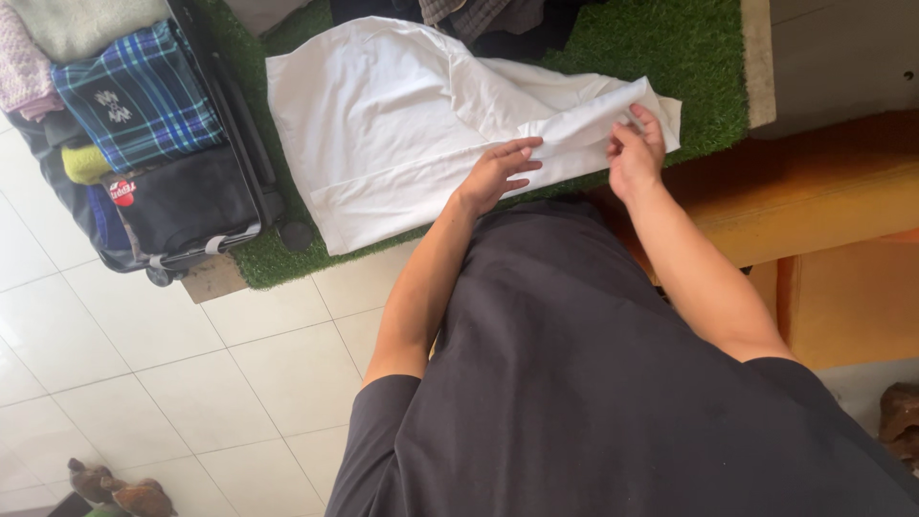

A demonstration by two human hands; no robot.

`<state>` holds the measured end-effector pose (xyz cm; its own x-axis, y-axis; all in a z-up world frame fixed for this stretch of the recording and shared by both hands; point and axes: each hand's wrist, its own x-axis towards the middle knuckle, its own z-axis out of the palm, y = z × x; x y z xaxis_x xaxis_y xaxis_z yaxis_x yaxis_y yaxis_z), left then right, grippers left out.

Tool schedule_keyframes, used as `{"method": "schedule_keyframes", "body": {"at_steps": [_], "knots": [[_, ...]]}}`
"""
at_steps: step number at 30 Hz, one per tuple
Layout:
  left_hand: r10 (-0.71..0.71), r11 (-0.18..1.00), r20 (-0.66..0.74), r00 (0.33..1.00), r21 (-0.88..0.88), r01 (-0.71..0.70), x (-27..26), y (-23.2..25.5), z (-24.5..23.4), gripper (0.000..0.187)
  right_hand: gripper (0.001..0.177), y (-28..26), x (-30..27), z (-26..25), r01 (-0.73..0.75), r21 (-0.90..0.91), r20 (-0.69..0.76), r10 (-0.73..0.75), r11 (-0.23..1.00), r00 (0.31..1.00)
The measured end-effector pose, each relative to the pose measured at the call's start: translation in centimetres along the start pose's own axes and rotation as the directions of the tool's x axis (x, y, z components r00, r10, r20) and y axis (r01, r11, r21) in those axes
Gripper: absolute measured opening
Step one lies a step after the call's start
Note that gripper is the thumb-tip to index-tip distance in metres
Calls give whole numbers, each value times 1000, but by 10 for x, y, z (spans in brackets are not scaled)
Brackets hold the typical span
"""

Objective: The person folds a light-colored cloth and a white t-shirt by hand and places them inside a suitcase already containing several other items of clothing.

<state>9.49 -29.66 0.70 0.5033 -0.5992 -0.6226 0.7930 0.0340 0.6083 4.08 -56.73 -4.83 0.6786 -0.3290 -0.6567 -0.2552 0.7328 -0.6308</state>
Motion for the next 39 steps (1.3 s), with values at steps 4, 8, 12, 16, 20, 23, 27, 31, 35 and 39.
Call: {"method": "schedule_keyframes", "body": {"at_steps": [4,8,12,16,20,23,27,31,35,39], "knots": [[-6,999,22,1000,34,5,-5,-5,5,50,40,-14,0,-9,115,-394,1,-124,912,992],[5,999,12,1000,-38,-4,-5,-12,8,51,25,-27,-15,9,-272,-647,-199,186,713,962],[55,988,-9,998,-144,-56,-2,-15,8,55,21,-25,-23,26,-203,-796,-156,131,571,979],[64,984,-34,997,-167,-69,-2,-19,14,55,18,-27,-9,26,-211,-795,-223,50,569,974],[74,983,-55,996,-164,-82,-5,-19,21,54,6,-28,3,14,-139,-804,-149,31,578,988],[75,993,-95,993,-88,-83,-9,-24,22,53,11,-27,1,3,110,-822,9,-179,558,984],[47,998,-158,986,50,-39,-6,-39,23,52,13,-30,-9,-19,196,-821,32,-300,536,954],[45,959,-216,975,284,18,3,-56,21,55,16,-30,-14,-41,118,-920,-2,-306,374,952],[149,898,-238,960,439,-31,16,-69,20,53,15,-28,-12,-49,-34,-932,-60,-62,360,996],[299,761,-327,896,648,-17,16,-70,31,46,22,-31,-12,-50,160,-984,136,-245,83,960]]}}
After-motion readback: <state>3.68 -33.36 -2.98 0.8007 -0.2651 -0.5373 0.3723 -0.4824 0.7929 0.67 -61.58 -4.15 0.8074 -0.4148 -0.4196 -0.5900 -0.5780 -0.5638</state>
